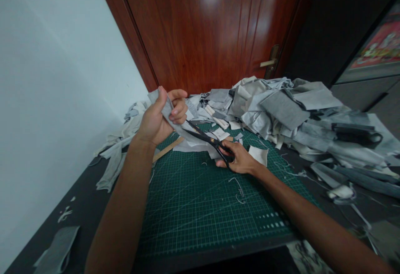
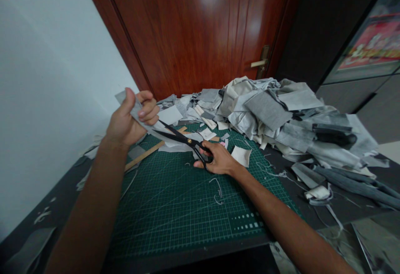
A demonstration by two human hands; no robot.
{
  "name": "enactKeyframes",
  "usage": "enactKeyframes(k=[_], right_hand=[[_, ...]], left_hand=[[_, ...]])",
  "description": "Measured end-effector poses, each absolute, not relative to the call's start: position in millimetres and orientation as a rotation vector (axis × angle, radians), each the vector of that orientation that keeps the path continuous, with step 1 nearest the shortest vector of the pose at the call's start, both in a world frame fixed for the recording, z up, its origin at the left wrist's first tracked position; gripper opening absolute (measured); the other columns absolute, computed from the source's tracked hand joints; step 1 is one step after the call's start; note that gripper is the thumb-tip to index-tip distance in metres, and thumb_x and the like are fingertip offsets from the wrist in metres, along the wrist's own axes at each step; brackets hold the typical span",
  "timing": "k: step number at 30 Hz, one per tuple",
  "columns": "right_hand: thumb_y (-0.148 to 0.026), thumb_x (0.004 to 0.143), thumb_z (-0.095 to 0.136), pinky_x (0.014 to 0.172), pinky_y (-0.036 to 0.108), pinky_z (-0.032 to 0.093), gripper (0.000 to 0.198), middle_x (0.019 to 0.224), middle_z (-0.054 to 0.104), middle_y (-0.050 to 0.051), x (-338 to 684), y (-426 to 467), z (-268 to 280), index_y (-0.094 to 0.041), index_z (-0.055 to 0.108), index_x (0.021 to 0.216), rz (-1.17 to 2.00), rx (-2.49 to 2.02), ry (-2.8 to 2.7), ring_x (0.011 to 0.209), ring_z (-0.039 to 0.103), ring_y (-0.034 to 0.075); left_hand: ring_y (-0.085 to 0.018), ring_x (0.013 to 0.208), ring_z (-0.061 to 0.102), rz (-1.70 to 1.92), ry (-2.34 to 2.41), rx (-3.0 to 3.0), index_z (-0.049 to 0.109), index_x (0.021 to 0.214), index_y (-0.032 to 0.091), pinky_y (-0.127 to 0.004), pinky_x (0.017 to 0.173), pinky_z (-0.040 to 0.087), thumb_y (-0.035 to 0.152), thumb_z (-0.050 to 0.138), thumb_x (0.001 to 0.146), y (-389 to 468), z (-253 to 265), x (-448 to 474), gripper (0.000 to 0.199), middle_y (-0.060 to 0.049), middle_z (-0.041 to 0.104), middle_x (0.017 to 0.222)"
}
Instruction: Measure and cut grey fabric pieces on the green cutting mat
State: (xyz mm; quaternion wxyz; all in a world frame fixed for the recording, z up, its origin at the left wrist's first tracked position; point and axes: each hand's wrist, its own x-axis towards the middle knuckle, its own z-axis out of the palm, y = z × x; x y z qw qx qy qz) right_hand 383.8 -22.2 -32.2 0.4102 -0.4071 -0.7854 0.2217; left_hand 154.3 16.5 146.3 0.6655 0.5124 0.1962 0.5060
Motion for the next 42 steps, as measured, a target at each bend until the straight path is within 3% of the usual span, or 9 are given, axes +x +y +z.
enactKeyframes(k=[12,28,33,42], right_hand=[[-0.055,0.073,0.080,0.054,0.026,0.023,0.051,0.064,0.038,-0.007,383.2,-22.4,-31.0,-0.022,0.040,0.070,0.643,-1.021,-1.994,0.057,0.032,0.010],[-0.055,0.073,0.081,0.051,0.025,0.024,0.055,0.060,0.037,-0.008,382.2,-22.5,-31.5,-0.022,0.038,0.066,0.703,-0.951,-1.964,0.054,0.032,0.009],[-0.056,0.073,0.081,0.051,0.025,0.024,0.056,0.059,0.038,-0.007,380.2,-23.6,-29.4,-0.022,0.036,0.064,0.701,-0.948,-1.942,0.054,0.032,0.009],[-0.058,0.074,0.079,0.051,0.025,0.023,0.056,0.058,0.038,-0.007,379.0,-23.6,-28.8,-0.022,0.037,0.063,0.651,-0.938,-1.962,0.054,0.032,0.009]], left_hand=[[-0.006,0.038,0.037,1.091,0.341,1.195,0.070,0.081,0.013,-0.016,0.038,0.033,0.053,0.025,0.106,16.9,146.4,153.7,0.065,0.003,0.040,0.049],[-0.007,0.035,0.037,1.153,0.464,1.139,0.071,0.091,0.019,-0.017,0.036,0.033,0.057,0.031,0.104,17.1,145.9,151.9,0.057,0.005,0.037,0.047],[-0.006,0.035,0.036,1.160,0.476,1.144,0.069,0.085,0.019,-0.017,0.036,0.032,0.055,0.031,0.105,17.6,145.6,150.7,0.056,0.005,0.036,0.047],[-0.007,0.039,0.027,1.094,0.310,1.242,0.070,0.080,0.014,-0.018,0.038,0.029,0.042,0.002,0.107,15.7,147.9,150.6,0.078,0.004,0.026,0.047]])
